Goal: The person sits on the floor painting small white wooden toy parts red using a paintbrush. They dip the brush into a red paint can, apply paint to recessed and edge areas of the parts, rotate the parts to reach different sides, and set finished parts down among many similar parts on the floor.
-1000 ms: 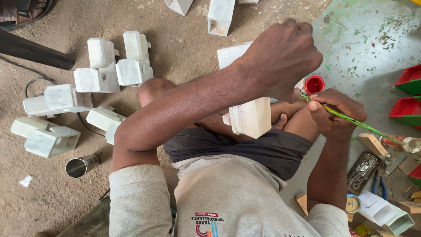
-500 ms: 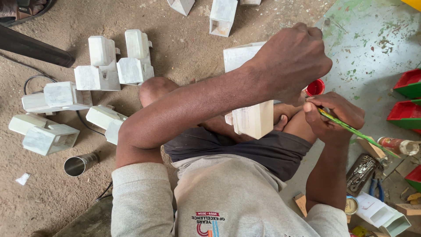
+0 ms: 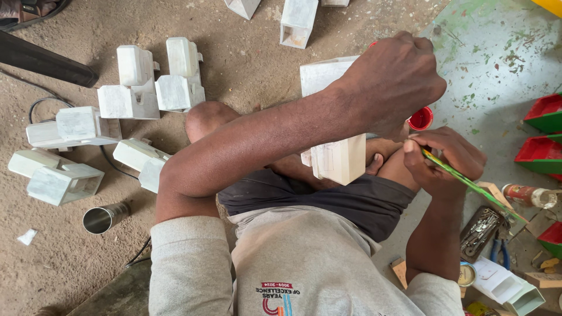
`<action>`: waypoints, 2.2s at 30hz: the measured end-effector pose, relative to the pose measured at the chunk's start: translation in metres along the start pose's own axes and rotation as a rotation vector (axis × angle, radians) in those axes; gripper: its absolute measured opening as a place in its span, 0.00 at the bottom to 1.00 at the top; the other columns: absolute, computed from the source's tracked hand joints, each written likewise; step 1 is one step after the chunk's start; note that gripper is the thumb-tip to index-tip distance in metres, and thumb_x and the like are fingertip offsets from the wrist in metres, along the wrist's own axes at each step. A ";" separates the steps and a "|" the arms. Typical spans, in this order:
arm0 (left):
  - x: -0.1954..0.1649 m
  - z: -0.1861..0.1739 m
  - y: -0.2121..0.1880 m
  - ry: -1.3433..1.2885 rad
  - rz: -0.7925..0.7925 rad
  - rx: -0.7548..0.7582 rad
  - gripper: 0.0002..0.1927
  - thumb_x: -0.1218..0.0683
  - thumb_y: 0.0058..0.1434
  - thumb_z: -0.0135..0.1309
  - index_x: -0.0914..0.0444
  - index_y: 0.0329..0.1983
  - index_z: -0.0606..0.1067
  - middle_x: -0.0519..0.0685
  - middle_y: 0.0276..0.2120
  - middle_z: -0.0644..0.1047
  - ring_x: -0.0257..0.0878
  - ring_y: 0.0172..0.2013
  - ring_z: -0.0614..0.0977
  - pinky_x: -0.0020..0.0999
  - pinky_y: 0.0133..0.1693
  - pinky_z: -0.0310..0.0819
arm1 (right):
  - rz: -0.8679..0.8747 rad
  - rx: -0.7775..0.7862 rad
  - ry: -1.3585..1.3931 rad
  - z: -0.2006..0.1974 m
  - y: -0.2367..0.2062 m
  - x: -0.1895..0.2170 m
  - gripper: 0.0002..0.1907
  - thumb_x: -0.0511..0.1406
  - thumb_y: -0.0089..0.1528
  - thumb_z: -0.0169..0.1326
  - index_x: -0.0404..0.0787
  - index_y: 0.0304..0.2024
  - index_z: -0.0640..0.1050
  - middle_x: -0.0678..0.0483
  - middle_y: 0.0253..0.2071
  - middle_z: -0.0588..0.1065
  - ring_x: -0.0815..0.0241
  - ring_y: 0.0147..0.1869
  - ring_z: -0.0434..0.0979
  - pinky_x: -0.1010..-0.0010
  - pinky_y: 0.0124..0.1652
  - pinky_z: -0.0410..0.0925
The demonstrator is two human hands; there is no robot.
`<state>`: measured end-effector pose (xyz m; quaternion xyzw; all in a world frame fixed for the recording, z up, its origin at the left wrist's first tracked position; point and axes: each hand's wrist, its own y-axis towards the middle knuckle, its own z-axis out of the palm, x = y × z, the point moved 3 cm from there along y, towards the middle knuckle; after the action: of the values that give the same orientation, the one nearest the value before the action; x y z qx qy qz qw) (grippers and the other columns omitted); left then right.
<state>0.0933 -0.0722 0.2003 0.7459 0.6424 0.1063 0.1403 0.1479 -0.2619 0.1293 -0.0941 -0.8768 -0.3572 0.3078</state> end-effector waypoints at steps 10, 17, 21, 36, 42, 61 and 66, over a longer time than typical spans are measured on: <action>0.011 0.013 0.001 -0.069 -0.023 -0.036 0.33 0.31 0.39 0.72 0.65 0.21 0.79 0.56 0.24 0.76 0.49 0.29 0.81 0.45 0.32 0.80 | -0.066 -0.012 -0.037 0.000 0.001 0.021 0.06 0.27 0.65 0.64 0.32 0.43 0.79 0.44 0.38 0.81 0.56 0.37 0.83 0.71 0.39 0.75; 0.015 0.012 0.002 -0.049 -0.016 -0.103 0.20 0.45 0.28 0.70 0.64 0.15 0.78 0.54 0.20 0.76 0.46 0.23 0.80 0.41 0.28 0.79 | -0.107 -0.003 -0.078 0.009 0.004 0.032 0.07 0.26 0.64 0.65 0.32 0.44 0.80 0.44 0.43 0.81 0.54 0.40 0.84 0.69 0.40 0.76; 0.016 0.013 0.003 -0.055 -0.019 -0.066 0.19 0.46 0.29 0.70 0.63 0.15 0.78 0.53 0.20 0.75 0.46 0.24 0.80 0.41 0.30 0.78 | -0.111 0.008 -0.088 0.010 0.007 0.035 0.08 0.26 0.62 0.66 0.33 0.43 0.80 0.44 0.42 0.81 0.54 0.39 0.83 0.68 0.39 0.75; 0.008 0.017 0.007 0.063 -0.008 -0.026 0.20 0.43 0.35 0.69 0.65 0.16 0.79 0.53 0.21 0.76 0.44 0.25 0.79 0.38 0.25 0.79 | -0.129 0.052 -0.161 0.012 0.017 0.046 0.09 0.25 0.60 0.67 0.33 0.41 0.80 0.45 0.41 0.80 0.50 0.41 0.83 0.65 0.39 0.75; 0.005 0.018 0.008 0.006 -0.009 -0.013 0.20 0.43 0.33 0.71 0.63 0.16 0.80 0.53 0.20 0.76 0.44 0.24 0.79 0.39 0.28 0.80 | -0.162 0.062 -0.186 0.016 0.019 0.047 0.10 0.24 0.61 0.68 0.33 0.42 0.80 0.46 0.41 0.81 0.51 0.41 0.84 0.65 0.42 0.77; 0.008 0.007 0.006 0.019 0.000 -0.106 0.21 0.45 0.30 0.70 0.66 0.16 0.79 0.59 0.22 0.77 0.47 0.24 0.80 0.39 0.24 0.79 | -0.205 0.055 -0.125 0.009 0.024 0.062 0.09 0.24 0.58 0.65 0.32 0.40 0.79 0.45 0.40 0.80 0.48 0.46 0.85 0.64 0.44 0.78; 0.008 0.000 0.002 0.025 -0.013 -0.097 0.22 0.44 0.30 0.69 0.67 0.17 0.79 0.59 0.22 0.76 0.48 0.24 0.80 0.39 0.22 0.78 | -0.199 0.092 -0.189 0.006 0.027 0.065 0.09 0.24 0.58 0.66 0.32 0.40 0.80 0.45 0.40 0.80 0.48 0.44 0.84 0.61 0.46 0.77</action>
<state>0.0967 -0.0645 0.2011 0.7327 0.6430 0.1457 0.1687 0.1040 -0.2416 0.1808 -0.0255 -0.9222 -0.3352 0.1910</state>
